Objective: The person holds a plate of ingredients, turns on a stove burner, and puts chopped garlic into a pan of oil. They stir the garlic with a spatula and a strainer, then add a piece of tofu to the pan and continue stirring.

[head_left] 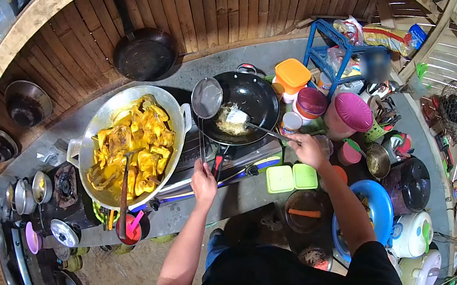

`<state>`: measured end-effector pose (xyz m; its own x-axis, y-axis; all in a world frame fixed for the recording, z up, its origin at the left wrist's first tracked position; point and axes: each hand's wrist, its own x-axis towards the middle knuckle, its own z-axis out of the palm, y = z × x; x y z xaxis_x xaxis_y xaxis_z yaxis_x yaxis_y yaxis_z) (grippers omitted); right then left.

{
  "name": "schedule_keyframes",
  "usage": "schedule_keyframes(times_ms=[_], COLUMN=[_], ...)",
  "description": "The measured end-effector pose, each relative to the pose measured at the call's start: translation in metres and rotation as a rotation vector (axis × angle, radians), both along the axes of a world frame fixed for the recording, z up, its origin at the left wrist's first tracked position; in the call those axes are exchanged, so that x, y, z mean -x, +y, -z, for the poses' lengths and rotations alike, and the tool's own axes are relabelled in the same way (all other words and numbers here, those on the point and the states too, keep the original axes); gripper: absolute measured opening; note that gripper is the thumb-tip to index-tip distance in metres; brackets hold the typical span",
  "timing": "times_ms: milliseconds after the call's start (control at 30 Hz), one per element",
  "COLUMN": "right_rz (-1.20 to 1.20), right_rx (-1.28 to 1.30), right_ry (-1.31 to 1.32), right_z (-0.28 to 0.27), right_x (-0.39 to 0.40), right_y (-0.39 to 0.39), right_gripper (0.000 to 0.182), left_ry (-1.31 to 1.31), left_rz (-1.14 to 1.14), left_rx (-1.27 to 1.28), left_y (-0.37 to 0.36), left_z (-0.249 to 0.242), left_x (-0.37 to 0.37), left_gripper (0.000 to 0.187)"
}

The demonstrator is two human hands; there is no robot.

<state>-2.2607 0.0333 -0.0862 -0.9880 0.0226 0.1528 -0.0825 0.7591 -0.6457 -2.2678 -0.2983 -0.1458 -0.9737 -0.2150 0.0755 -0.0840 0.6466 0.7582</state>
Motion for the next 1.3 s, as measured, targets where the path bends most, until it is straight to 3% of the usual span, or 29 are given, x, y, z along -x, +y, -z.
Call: schedule_keyframes(times_ms=[133,200,433,500,567,667,767,900,967,1100,1300], right_rz=[0.022,0.094,0.269,0.256,0.236,0.131,-0.005,-0.132,-0.011,0.124,0.109], right_rx=[0.064,0.009,-0.156,-0.178,-0.153,-0.036,0.009,0.024,-0.041,-0.215,-0.427], right_ry=[-0.101,0.094,0.057,0.013,0.053,0.043,0.108,0.140,0.030,0.180,0.194], right_z=[-0.016,-0.011,-0.010,0.000,0.019,0.026,0.033,0.013,-0.001,-0.009,-0.024], right_x=[-0.005,0.001,0.027,0.035,0.040,0.041,0.035,0.017,0.008,0.013,0.020], right_y=[-0.001,0.006,0.000,-0.008,-0.011,-0.016,-0.005,0.020,0.028,0.035,0.020], right_gripper=[0.027,0.029,0.028,0.028,0.028,0.028,0.029,0.030,0.030,0.028,0.028], left_ry=[0.066,0.058,-0.015,-0.028,0.115,0.035,0.048,0.050,0.010,0.033,0.081], left_rz=[-0.008,-0.001,0.026,0.027,0.014,0.026,0.034,0.028,0.036,0.057,0.044], left_rx=[0.001,-0.005,-0.046,-0.104,0.037,-0.034,-0.036,-0.022,-0.068,-0.013,0.005], left_y=[-0.001,0.000,-0.001,-0.002,-0.005,-0.003,-0.006,-0.008,-0.010,-0.009,-0.006], left_z=[0.006,0.003,-0.007,-0.005,0.006,-0.009,0.008,0.015,0.019,0.010,0.000], left_x=[0.001,0.001,0.005,0.007,0.009,0.007,0.012,0.015,0.017,0.015,0.012], left_gripper=[0.034,0.033,0.032,0.032,0.031,0.031,0.031,0.031,0.031,0.035,0.030])
